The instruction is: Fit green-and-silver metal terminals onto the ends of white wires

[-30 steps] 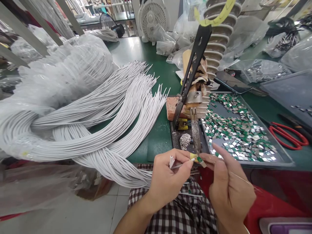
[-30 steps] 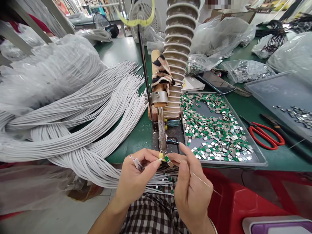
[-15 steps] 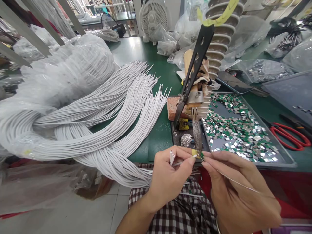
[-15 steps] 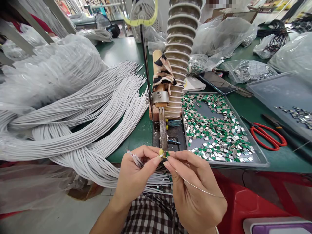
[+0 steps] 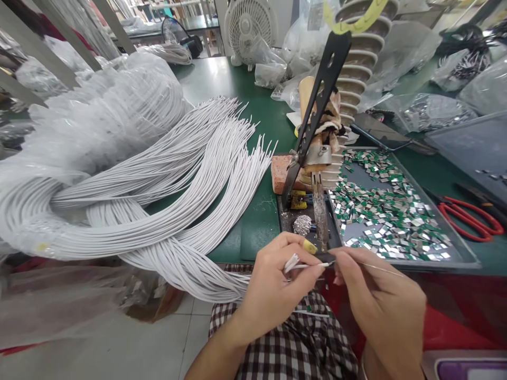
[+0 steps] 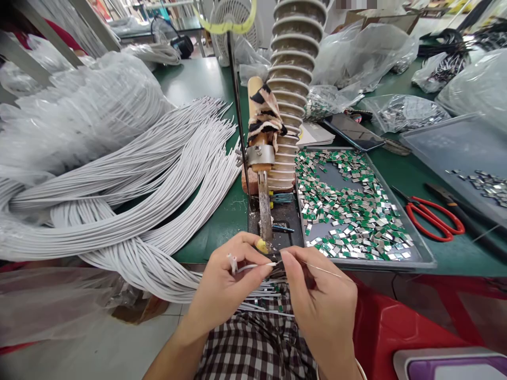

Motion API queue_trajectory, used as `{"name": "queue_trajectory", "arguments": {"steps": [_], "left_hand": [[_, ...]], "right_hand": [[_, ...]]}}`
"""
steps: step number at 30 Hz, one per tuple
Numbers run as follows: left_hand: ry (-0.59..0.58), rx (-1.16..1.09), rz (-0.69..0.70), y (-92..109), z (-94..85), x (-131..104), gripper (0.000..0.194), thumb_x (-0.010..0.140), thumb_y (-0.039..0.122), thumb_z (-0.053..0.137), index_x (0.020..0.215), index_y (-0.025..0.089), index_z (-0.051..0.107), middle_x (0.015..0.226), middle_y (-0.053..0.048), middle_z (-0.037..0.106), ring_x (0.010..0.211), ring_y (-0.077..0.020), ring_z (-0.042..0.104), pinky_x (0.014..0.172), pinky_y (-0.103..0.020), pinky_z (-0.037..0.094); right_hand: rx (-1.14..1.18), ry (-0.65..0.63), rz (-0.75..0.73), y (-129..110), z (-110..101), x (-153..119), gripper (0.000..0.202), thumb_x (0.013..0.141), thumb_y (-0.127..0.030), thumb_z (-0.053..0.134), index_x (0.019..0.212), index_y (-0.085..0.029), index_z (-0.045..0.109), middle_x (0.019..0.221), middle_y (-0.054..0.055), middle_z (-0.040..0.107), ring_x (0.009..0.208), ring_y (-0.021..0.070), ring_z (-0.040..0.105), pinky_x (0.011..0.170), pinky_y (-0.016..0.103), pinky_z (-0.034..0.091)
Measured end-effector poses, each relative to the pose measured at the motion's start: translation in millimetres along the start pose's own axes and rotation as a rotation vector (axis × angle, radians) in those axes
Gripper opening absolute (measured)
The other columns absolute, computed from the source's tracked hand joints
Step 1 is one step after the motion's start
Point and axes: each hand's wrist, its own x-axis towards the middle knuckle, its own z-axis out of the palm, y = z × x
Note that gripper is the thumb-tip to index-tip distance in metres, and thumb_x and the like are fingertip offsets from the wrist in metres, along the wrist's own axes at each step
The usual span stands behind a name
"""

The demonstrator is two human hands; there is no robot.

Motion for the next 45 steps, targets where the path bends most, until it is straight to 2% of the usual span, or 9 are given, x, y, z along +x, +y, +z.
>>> {"name": "queue_trajectory", "arguments": {"steps": [3, 6, 9, 14, 19, 23, 28, 35, 45], "left_hand": [[-0.082, 0.006, -0.070, -1, -2.1, 3, 0.016, 0.085, 0.012, 0.066, 0.070, 0.015, 0.070, 0.084, -0.006, 0.073, 0.074, -0.0154, 0.066, 0.063, -0.022, 0.048], [-0.050, -0.001, -0.054, -2, -2.8, 2, 0.013, 0.085, 0.014, 0.068, 0.071, 0.016, 0.068, 0.088, -0.006, 0.071, 0.072, -0.0142, 0.063, 0.057, -0.021, 0.045], [-0.063, 0.069, -0.016, -2, -3.4, 0, 0.013, 0.088, 0.018, 0.068, 0.075, 0.017, 0.069, 0.091, -0.006, 0.067, 0.075, -0.0145, 0.061, 0.059, -0.021, 0.044], [-0.118, 0.006, -0.109, -4, -1.9, -1, 0.017, 0.088, 0.014, 0.063, 0.071, 0.017, 0.066, 0.084, -0.006, 0.073, 0.076, -0.0172, 0.065, 0.065, -0.024, 0.049], [-0.046, -0.138, -0.169, -2, 0.9, 0, 0.014, 0.079, 0.016, 0.067, 0.065, 0.015, 0.065, 0.080, -0.008, 0.075, 0.071, -0.0176, 0.065, 0.064, -0.026, 0.050], [0.019, -0.192, -0.180, 2, -0.1, 2, 0.014, 0.078, 0.017, 0.068, 0.064, 0.015, 0.065, 0.082, -0.008, 0.075, 0.072, -0.0163, 0.063, 0.062, -0.025, 0.048], [0.059, -0.216, -0.162, 6, -1.4, 6, 0.015, 0.077, 0.016, 0.070, 0.063, 0.015, 0.066, 0.080, -0.007, 0.074, 0.069, -0.0152, 0.062, 0.061, -0.025, 0.049], [0.056, -0.253, -0.131, 10, -0.9, 10, 0.013, 0.076, 0.015, 0.072, 0.064, 0.016, 0.067, 0.082, -0.008, 0.074, 0.075, -0.0177, 0.067, 0.062, -0.025, 0.050], [0.011, -0.285, -0.177, 1, -5.1, 3, 0.014, 0.077, 0.015, 0.072, 0.065, 0.015, 0.066, 0.083, -0.007, 0.073, 0.072, -0.0151, 0.063, 0.062, -0.024, 0.048]], "right_hand": [[-0.048, 0.007, -0.004, 1, 1, 2, 0.015, 0.094, -0.020, 0.062, 0.080, -0.022, 0.069, 0.067, -0.005, 0.069, 0.053, 0.0079, 0.061, 0.055, 0.020, 0.047], [-0.079, 0.069, 0.028, 2, 0, 0, 0.023, 0.095, -0.024, 0.062, 0.072, -0.022, 0.065, 0.059, -0.007, 0.064, 0.050, 0.0070, 0.057, 0.054, 0.019, 0.045], [-0.030, -0.003, -0.007, 1, -1, 1, 0.028, 0.095, -0.024, 0.062, 0.066, -0.022, 0.063, 0.053, -0.007, 0.060, 0.042, 0.0069, 0.052, 0.046, 0.019, 0.043], [0.025, -0.013, 0.001, -1, 1, 3, 0.020, 0.091, -0.019, 0.064, 0.072, -0.022, 0.070, 0.063, -0.003, 0.071, 0.050, 0.0107, 0.063, 0.051, 0.020, 0.052], [0.176, -0.062, 0.100, 2, 2, -3, 0.016, 0.090, -0.018, 0.066, 0.078, -0.023, 0.075, 0.062, -0.005, 0.071, 0.045, 0.0094, 0.064, 0.044, 0.017, 0.051], [0.069, 0.095, 0.057, 4, 7, -14, 0.023, 0.097, -0.015, 0.056, 0.096, -0.023, 0.078, 0.092, 0.001, 0.081, 0.068, 0.0127, 0.076, 0.064, 0.022, 0.063], [0.067, 0.267, -0.172, 1, 12, -14, 0.023, 0.085, -0.006, 0.072, 0.100, -0.024, 0.076, 0.094, 0.001, 0.080, 0.083, 0.0188, 0.078, 0.076, 0.033, 0.065], [-0.053, 0.245, -0.258, -4, 10, -5, 0.037, 0.081, -0.001, 0.075, 0.109, -0.025, 0.075, 0.100, 0.000, 0.079, 0.089, 0.0177, 0.076, 0.078, 0.033, 0.064], [0.107, 0.156, -0.085, 1, 7, -16, 0.032, 0.089, -0.005, 0.066, 0.111, -0.026, 0.075, 0.088, -0.001, 0.078, 0.074, 0.0151, 0.075, 0.071, 0.029, 0.063]]}}
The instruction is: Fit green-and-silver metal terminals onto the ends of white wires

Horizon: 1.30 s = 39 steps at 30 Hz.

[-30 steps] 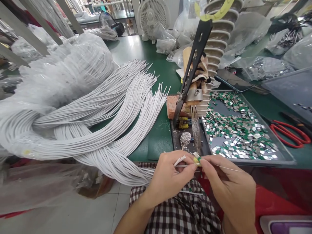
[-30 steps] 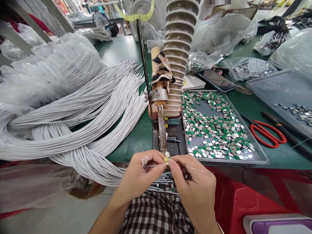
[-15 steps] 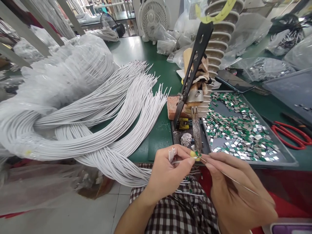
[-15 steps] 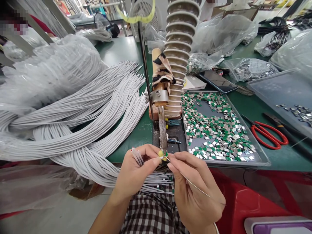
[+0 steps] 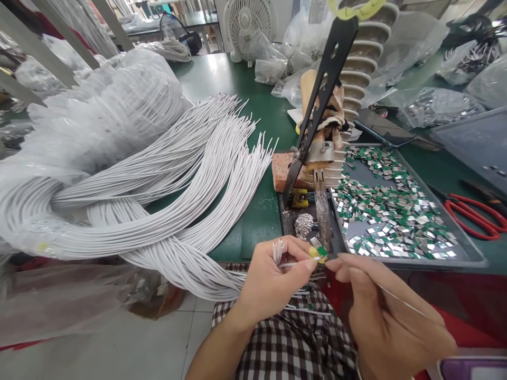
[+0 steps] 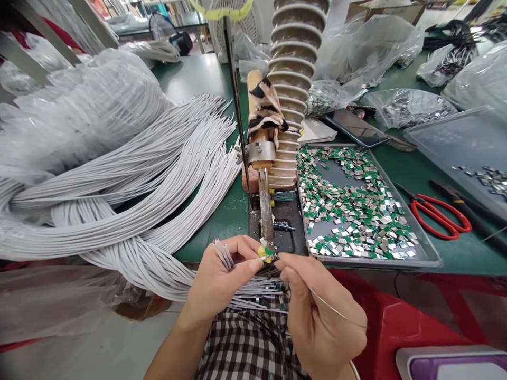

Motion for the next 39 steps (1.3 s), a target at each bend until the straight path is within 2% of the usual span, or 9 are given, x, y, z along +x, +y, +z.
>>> {"name": "queue_trajectory", "arguments": {"steps": [3, 8, 11, 14, 19, 23, 28, 34, 39], "left_hand": [[-0.025, 0.076, 0.002, 0, 2.0, -3, 0.014, 0.079, 0.013, 0.071, 0.066, 0.016, 0.065, 0.084, -0.008, 0.074, 0.072, -0.0157, 0.065, 0.061, -0.024, 0.048], [-0.182, 0.238, 0.058, -7, -7.8, -8, 0.022, 0.095, 0.025, 0.064, 0.075, 0.017, 0.069, 0.088, -0.008, 0.075, 0.074, -0.0163, 0.067, 0.069, -0.026, 0.051], [-0.099, 0.192, 0.054, -14, -18.5, -10, 0.041, 0.106, 0.041, 0.046, 0.081, 0.016, 0.067, 0.093, -0.010, 0.074, 0.074, -0.0167, 0.067, 0.071, -0.027, 0.053], [-0.097, 0.257, 0.027, -16, -20.5, -13, 0.039, 0.107, 0.042, 0.044, 0.089, 0.017, 0.067, 0.080, -0.005, 0.070, 0.070, -0.0160, 0.064, 0.066, -0.025, 0.048], [-0.401, 0.489, 0.073, -12, -9.2, -15, 0.024, 0.100, 0.015, 0.050, 0.080, 0.018, 0.064, 0.077, -0.001, 0.067, 0.071, -0.0154, 0.058, 0.068, -0.025, 0.042], [-0.280, 0.498, 0.078, -11, -9.2, -16, 0.014, 0.093, 0.026, 0.069, 0.082, 0.018, 0.067, 0.074, 0.001, 0.064, 0.066, -0.0142, 0.054, 0.062, -0.024, 0.037], [-0.108, 0.402, 0.193, -11, -10.8, -18, 0.029, 0.095, 0.038, 0.068, 0.076, 0.017, 0.071, 0.071, -0.002, 0.059, 0.065, -0.0146, 0.051, 0.060, -0.025, 0.035], [-0.108, 0.347, 0.193, -10, -8.3, -17, 0.038, 0.096, 0.044, 0.067, 0.072, 0.016, 0.073, 0.064, 0.000, 0.057, 0.062, -0.0135, 0.048, 0.059, -0.026, 0.034], [-0.128, 0.347, 0.222, -11, -8.0, -15, 0.040, 0.095, 0.047, 0.068, 0.072, 0.014, 0.075, 0.063, 0.000, 0.056, 0.061, -0.0122, 0.047, 0.058, -0.025, 0.034]], "right_hand": [[-0.030, -0.057, 0.090, 1, 2, -1, 0.030, 0.094, -0.011, 0.060, 0.116, -0.027, 0.074, 0.092, 0.000, 0.079, 0.078, 0.0150, 0.075, 0.075, 0.028, 0.064], [0.057, -0.029, 0.200, -5, 0, 0, 0.014, 0.086, -0.014, 0.071, 0.091, -0.026, 0.076, 0.082, 0.000, 0.076, 0.069, 0.0161, 0.072, 0.066, 0.029, 0.062], [0.148, -0.080, 0.291, -8, -7, 0, 0.011, 0.087, -0.012, 0.069, 0.085, -0.023, 0.071, 0.078, 0.001, 0.070, 0.070, 0.0158, 0.068, 0.064, 0.028, 0.059], [0.134, -0.169, 0.208, -6, -13, 5, 0.009, 0.086, -0.014, 0.071, 0.087, -0.023, 0.069, 0.081, 0.002, 0.068, 0.077, 0.0167, 0.066, 0.067, 0.028, 0.057], [0.147, -0.386, -0.027, -5, -10, 16, 0.008, 0.090, -0.018, 0.068, 0.094, -0.024, 0.073, 0.080, 0.001, 0.071, 0.075, 0.0152, 0.065, 0.065, 0.027, 0.056], [0.151, -0.339, 0.000, -6, -8, 14, 0.009, 0.091, -0.018, 0.068, 0.084, -0.023, 0.071, 0.071, -0.001, 0.070, 0.070, 0.0145, 0.064, 0.064, 0.027, 0.054], [0.173, -0.319, 0.065, -5, -11, 10, 0.013, 0.089, -0.013, 0.070, 0.087, -0.025, 0.074, 0.073, -0.003, 0.072, 0.069, 0.0125, 0.066, 0.061, 0.024, 0.055], [0.199, -0.348, 0.077, -3, -13, 12, 0.025, 0.089, -0.010, 0.067, 0.102, -0.029, 0.078, 0.075, -0.002, 0.074, 0.069, 0.0133, 0.067, 0.062, 0.025, 0.055], [0.283, -0.400, 0.144, -2, -15, 11, 0.020, 0.091, -0.011, 0.064, 0.093, -0.028, 0.074, 0.076, -0.004, 0.072, 0.072, 0.0107, 0.066, 0.067, 0.021, 0.054]]}}
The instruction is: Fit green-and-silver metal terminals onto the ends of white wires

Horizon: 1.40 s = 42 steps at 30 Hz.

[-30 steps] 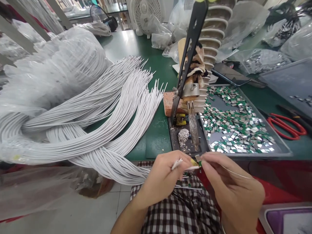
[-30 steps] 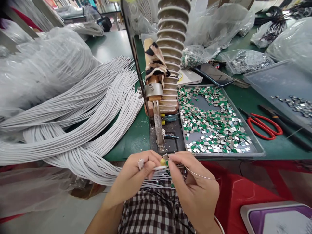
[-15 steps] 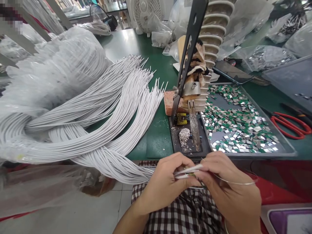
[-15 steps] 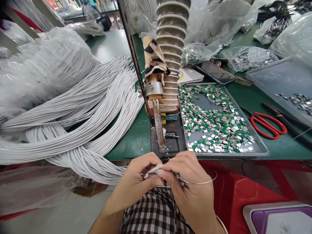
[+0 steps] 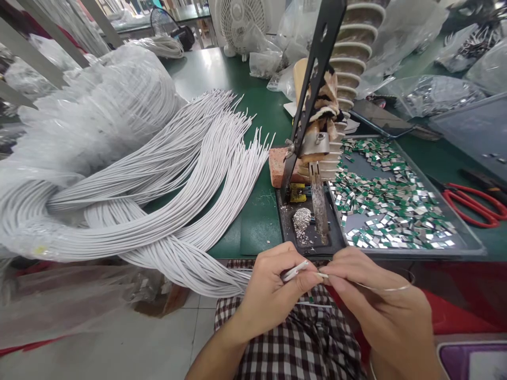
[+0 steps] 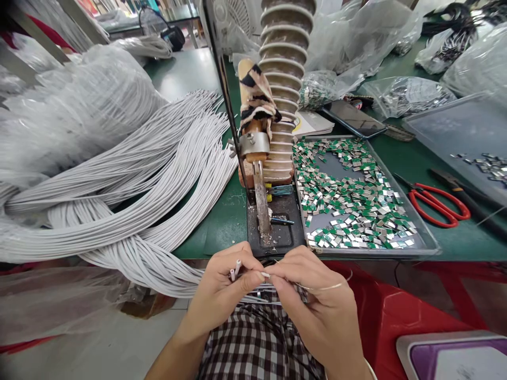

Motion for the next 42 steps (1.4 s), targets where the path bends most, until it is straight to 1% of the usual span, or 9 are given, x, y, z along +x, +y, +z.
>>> {"name": "queue_trajectory", "arguments": {"steps": [6, 11, 13, 16, 22, 24, 26, 32, 42], "left_hand": [[0.074, -0.013, 0.019, -5, 1.1, 3, 0.031, 0.088, 0.043, 0.078, 0.073, 0.015, 0.080, 0.064, -0.001, 0.060, 0.062, -0.0121, 0.052, 0.058, -0.023, 0.038], [0.090, -0.096, 0.031, -8, -2.1, 3, 0.010, 0.090, 0.023, 0.076, 0.083, 0.019, 0.083, 0.077, -0.002, 0.067, 0.072, -0.0136, 0.060, 0.067, -0.023, 0.044], [0.057, -0.095, 0.004, -8, -2.9, 3, 0.008, 0.088, 0.019, 0.076, 0.086, 0.019, 0.084, 0.082, -0.003, 0.067, 0.078, -0.0147, 0.062, 0.070, -0.023, 0.046], [0.026, -0.087, -0.029, -8, -2.2, 4, 0.008, 0.086, 0.016, 0.077, 0.087, 0.018, 0.084, 0.086, -0.005, 0.066, 0.082, -0.0159, 0.063, 0.071, -0.023, 0.048], [0.166, -0.073, -0.018, -8, 2.9, 6, 0.011, 0.085, 0.011, 0.072, 0.077, 0.016, 0.077, 0.089, -0.006, 0.075, 0.080, -0.0151, 0.069, 0.070, -0.022, 0.050], [0.193, -0.072, -0.005, -6, 4.7, 7, 0.016, 0.087, 0.011, 0.068, 0.073, 0.016, 0.074, 0.086, -0.006, 0.078, 0.078, -0.0153, 0.071, 0.071, -0.022, 0.052], [0.197, -0.074, -0.001, -4, 6.4, 9, 0.019, 0.087, 0.011, 0.065, 0.071, 0.016, 0.074, 0.084, -0.006, 0.080, 0.079, -0.0163, 0.072, 0.072, -0.022, 0.053], [0.214, -0.064, 0.004, 3, 9.2, 11, 0.022, 0.087, 0.011, 0.061, 0.069, 0.017, 0.073, 0.084, -0.007, 0.082, 0.074, -0.0172, 0.073, 0.069, -0.023, 0.055], [0.247, -0.059, -0.009, 6, 11.4, 12, 0.026, 0.084, 0.010, 0.058, 0.063, 0.017, 0.071, 0.079, -0.009, 0.081, 0.072, -0.0199, 0.073, 0.068, -0.028, 0.057]], "right_hand": [[-0.153, -0.095, 0.089, 1, -9, 9, 0.025, 0.095, -0.019, 0.054, 0.073, -0.024, 0.065, 0.064, -0.004, 0.063, 0.054, 0.0088, 0.058, 0.050, 0.019, 0.045], [-0.733, 0.209, 0.071, 49, -33, 37, 0.024, 0.095, -0.034, 0.052, 0.086, -0.021, 0.070, 0.087, 0.009, 0.075, 0.076, 0.0228, 0.067, 0.066, 0.034, 0.046], [-0.776, 0.192, 0.082, 70, -42, 48, 0.026, 0.093, -0.037, 0.052, 0.083, -0.020, 0.070, 0.089, 0.012, 0.074, 0.083, 0.0279, 0.065, 0.070, 0.039, 0.045], [-0.770, 0.133, 0.078, 84, -48, 54, 0.031, 0.092, -0.037, 0.054, 0.068, -0.022, 0.065, 0.073, 0.009, 0.069, 0.075, 0.0267, 0.063, 0.065, 0.038, 0.043], [-0.598, 0.187, 0.053, 54, -38, 29, 0.021, 0.096, -0.035, 0.056, 0.091, -0.024, 0.073, 0.085, 0.002, 0.077, 0.070, 0.0173, 0.071, 0.064, 0.030, 0.055], [-0.353, 0.314, 0.129, 37, -26, 20, 0.008, 0.092, -0.033, 0.068, 0.088, -0.026, 0.072, 0.071, -0.004, 0.074, 0.054, 0.0113, 0.068, 0.055, 0.022, 0.055], [-0.183, 0.355, 0.188, 23, -12, 12, 0.001, 0.090, -0.028, 0.072, 0.089, -0.028, 0.073, 0.060, -0.008, 0.070, 0.047, 0.0084, 0.066, 0.049, 0.016, 0.054], [-0.058, 0.391, 0.190, 5, 21, 4, 0.007, 0.085, -0.021, 0.077, 0.086, -0.028, 0.074, 0.074, -0.006, 0.077, 0.059, 0.0094, 0.074, 0.058, 0.012, 0.060], [-0.009, 0.414, 0.208, 1, 29, 3, 0.002, 0.084, -0.023, 0.076, 0.084, -0.023, 0.075, 0.068, -0.002, 0.076, 0.052, 0.0130, 0.072, 0.052, 0.019, 0.061]]}}
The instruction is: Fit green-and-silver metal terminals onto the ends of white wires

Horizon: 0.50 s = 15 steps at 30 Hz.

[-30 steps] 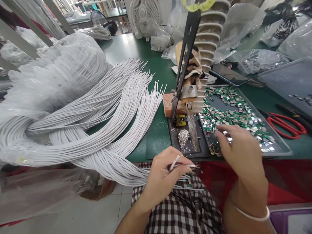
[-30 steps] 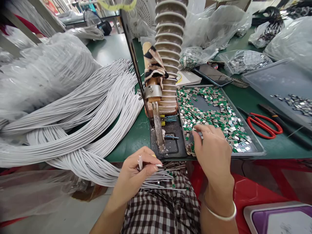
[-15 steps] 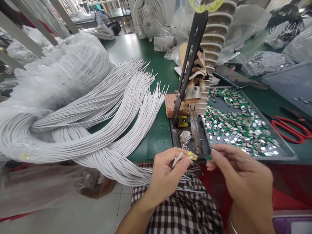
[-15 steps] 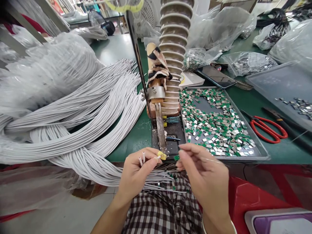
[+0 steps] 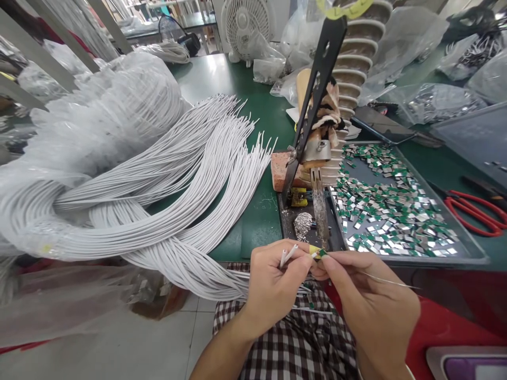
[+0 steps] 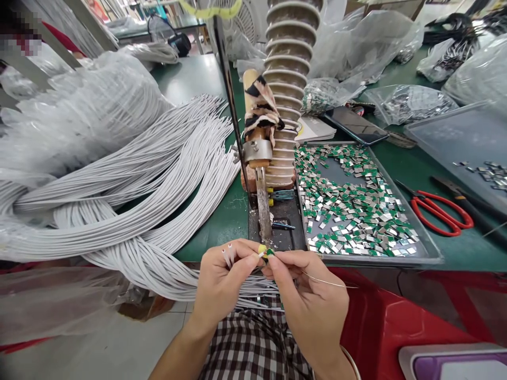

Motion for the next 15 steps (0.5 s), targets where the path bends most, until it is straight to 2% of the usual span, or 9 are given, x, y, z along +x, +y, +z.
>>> {"name": "queue_trajectory", "arguments": {"steps": [4, 7, 9, 12, 15], "left_hand": [[0.005, 0.026, 0.006, 3, -0.4, 0, 0.026, 0.084, 0.007, 0.058, 0.062, 0.017, 0.069, 0.077, -0.006, 0.080, 0.072, -0.0181, 0.072, 0.069, -0.025, 0.056], [0.009, 0.034, 0.010, 5, -0.5, 0, 0.026, 0.083, 0.007, 0.058, 0.062, 0.018, 0.068, 0.076, -0.004, 0.080, 0.071, -0.0167, 0.072, 0.068, -0.024, 0.054], [0.009, 0.037, 0.007, 7, -0.3, 0, 0.025, 0.083, 0.007, 0.058, 0.062, 0.018, 0.067, 0.077, -0.004, 0.080, 0.071, -0.0166, 0.071, 0.067, -0.024, 0.054], [0.001, 0.042, 0.004, 8, 0.0, 2, 0.025, 0.082, 0.007, 0.057, 0.062, 0.019, 0.066, 0.076, -0.003, 0.079, 0.070, -0.0163, 0.069, 0.066, -0.024, 0.053], [-0.011, 0.038, 0.008, 9, 0.1, 5, 0.025, 0.083, 0.007, 0.056, 0.062, 0.019, 0.066, 0.076, -0.003, 0.078, 0.070, -0.0160, 0.069, 0.067, -0.024, 0.052]], "right_hand": [[-0.027, -0.028, -0.022, 0, -1, 1, 0.005, 0.087, -0.024, 0.074, 0.083, -0.023, 0.073, 0.065, -0.002, 0.074, 0.051, 0.0129, 0.070, 0.051, 0.021, 0.060], [-0.121, -0.035, -0.078, 4, -6, 0, 0.020, 0.100, -0.025, 0.055, 0.093, -0.023, 0.074, 0.081, 0.002, 0.077, 0.063, 0.0134, 0.073, 0.058, 0.023, 0.062], [-0.221, 0.002, -0.156, 7, -10, -1, 0.028, 0.103, -0.021, 0.046, 0.101, -0.023, 0.074, 0.092, 0.004, 0.078, 0.071, 0.0143, 0.076, 0.063, 0.025, 0.063], [-0.289, 0.047, -0.316, 8, -15, -1, 0.019, 0.096, -0.014, 0.060, 0.100, -0.026, 0.075, 0.095, 0.003, 0.078, 0.081, 0.0174, 0.077, 0.073, 0.030, 0.064], [-0.267, 0.024, -0.459, 4, -14, 2, 0.027, 0.086, -0.006, 0.071, 0.101, -0.027, 0.075, 0.099, 0.001, 0.077, 0.091, 0.0198, 0.075, 0.080, 0.035, 0.063]]}}
